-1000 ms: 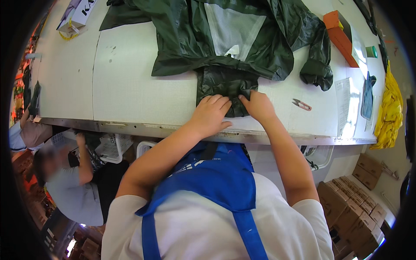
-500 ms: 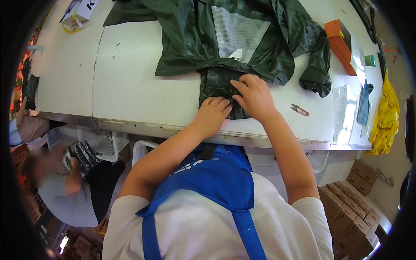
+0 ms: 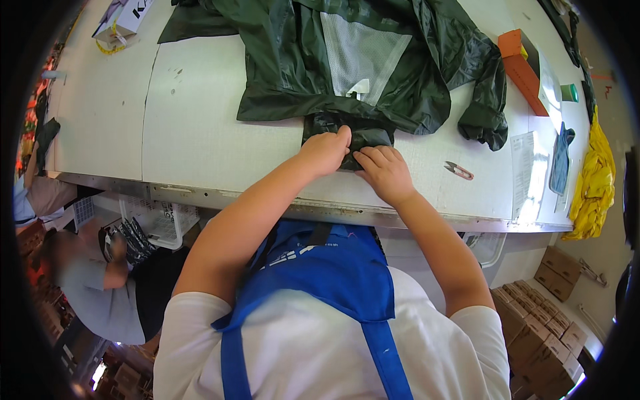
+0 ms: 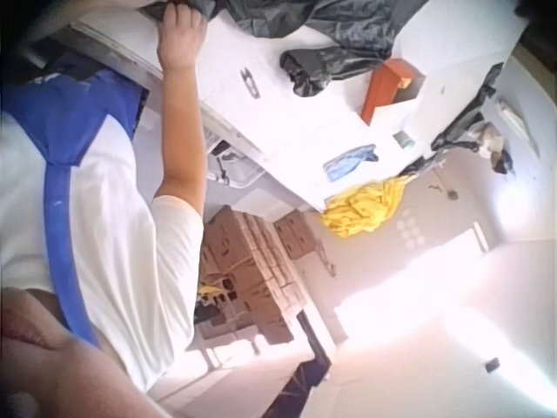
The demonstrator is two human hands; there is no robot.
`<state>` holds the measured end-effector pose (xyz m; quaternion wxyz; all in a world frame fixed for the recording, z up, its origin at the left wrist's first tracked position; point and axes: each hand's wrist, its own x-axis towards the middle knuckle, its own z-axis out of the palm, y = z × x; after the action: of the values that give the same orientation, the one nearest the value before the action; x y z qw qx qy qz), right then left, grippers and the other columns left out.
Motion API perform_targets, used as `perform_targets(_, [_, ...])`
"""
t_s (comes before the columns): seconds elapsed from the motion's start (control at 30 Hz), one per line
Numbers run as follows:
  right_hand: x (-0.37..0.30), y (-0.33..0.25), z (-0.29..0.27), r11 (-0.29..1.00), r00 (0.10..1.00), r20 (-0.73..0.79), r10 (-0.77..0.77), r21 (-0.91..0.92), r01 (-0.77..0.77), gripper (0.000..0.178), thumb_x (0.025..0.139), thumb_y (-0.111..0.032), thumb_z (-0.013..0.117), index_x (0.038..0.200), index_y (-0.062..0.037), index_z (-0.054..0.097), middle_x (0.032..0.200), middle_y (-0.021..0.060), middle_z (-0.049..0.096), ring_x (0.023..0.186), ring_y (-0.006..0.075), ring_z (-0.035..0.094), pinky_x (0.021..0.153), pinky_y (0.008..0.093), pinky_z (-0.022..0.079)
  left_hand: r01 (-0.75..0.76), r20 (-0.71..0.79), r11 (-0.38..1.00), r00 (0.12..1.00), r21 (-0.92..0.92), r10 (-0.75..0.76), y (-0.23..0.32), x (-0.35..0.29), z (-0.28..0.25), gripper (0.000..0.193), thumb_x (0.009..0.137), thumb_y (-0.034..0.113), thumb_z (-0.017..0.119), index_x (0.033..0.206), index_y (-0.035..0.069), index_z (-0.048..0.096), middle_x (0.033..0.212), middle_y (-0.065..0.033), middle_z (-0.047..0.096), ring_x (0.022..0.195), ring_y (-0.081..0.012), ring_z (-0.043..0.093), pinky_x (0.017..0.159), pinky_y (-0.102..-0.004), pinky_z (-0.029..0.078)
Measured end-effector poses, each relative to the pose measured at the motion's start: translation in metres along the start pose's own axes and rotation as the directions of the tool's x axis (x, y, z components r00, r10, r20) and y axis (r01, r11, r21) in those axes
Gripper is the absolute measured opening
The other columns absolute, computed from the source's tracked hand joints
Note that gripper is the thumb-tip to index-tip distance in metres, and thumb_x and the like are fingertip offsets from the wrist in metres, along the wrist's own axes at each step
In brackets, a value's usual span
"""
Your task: The person folds a green jacket on a white table. They smooth the fabric, fold the sleeves and body, and trim loose threads with scissors. The jacket is folded into a compact rectangle and placed on the table.
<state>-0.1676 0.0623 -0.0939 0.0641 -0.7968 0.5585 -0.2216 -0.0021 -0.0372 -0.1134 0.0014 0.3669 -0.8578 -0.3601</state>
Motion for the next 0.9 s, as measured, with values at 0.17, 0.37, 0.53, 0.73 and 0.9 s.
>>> perform_targets(0.17, [0.004,0.039,0.012,0.917,0.968,0.175,0.179,0.326,-0.228,0.022,0.075,-0.011,0.07,0.095,-0.0042,0.065,0.084,0.0136,0.063,0.077,0.0307,0.059,0.071,0.0364,0.049,-0.401,-0.414,0.844,0.742,0.355,0.527,0.029,-0.014,-0.009,0.021,0.079,0.015,0.064,0.095,0.006,0.056,0.084,-0.0116,0.063,0.087,-0.0302,0.061,0.077,-0.0423,0.044])
perform_targets(0.37, [0.014,0.05,0.001,0.724,0.84,0.091,0.535,0.463,-0.512,0.017,0.088,-0.011,0.058,0.101,-0.0012,0.063,0.094,0.0157,0.066,0.086,0.0321,0.063,0.077,0.0373,0.049,-0.343,-0.123,0.933,0.927,0.11,0.355,-0.011,0.017,0.001,0.019,0.084,0.017,0.061,0.098,0.004,0.056,0.084,-0.0125,0.064,0.085,-0.0309,0.06,0.076,-0.0412,0.043])
perform_targets(0.53, [0.022,0.047,-0.001,0.847,0.831,-0.244,0.5,0.338,-0.411,0.02,0.088,-0.011,0.057,0.106,-0.0045,0.063,0.113,0.015,0.061,0.105,0.0317,0.057,0.09,0.0392,0.045,-0.077,0.081,0.997,0.994,-0.028,0.079,-0.001,0.041,-0.02,0.016,0.091,0.016,0.051,0.101,0.005,0.045,0.086,-0.0156,0.066,0.078,-0.0355,0.061,0.073,-0.0431,0.044])
perform_targets(0.73, [0.023,0.049,-0.008,0.947,0.958,0.005,0.288,-0.149,-0.284,0.017,0.084,-0.024,0.065,0.098,-0.0145,0.067,0.109,-0.0006,0.064,0.108,0.0214,0.056,0.085,0.0383,0.041,-0.048,-0.035,0.999,0.998,0.004,0.048,-0.006,0.054,-0.015,0.011,0.092,0.015,0.049,0.1,0.008,0.049,0.093,-0.0141,0.061,0.081,-0.0346,0.058,0.072,-0.044,0.044])
perform_targets(0.9, [0.032,0.068,0.004,0.94,0.945,-0.017,0.325,-0.103,-0.325,0.01,0.08,-0.026,0.067,0.082,-0.016,0.066,0.086,-0.0043,0.062,0.094,0.0189,0.057,0.074,0.0385,0.041,-0.237,-0.165,0.922,0.941,0.308,0.297,0.008,0.042,-0.022,0.02,0.083,0.02,0.063,0.099,0.008,0.063,0.103,-0.0065,0.054,0.101,-0.0235,0.051,0.081,-0.0386,0.042])
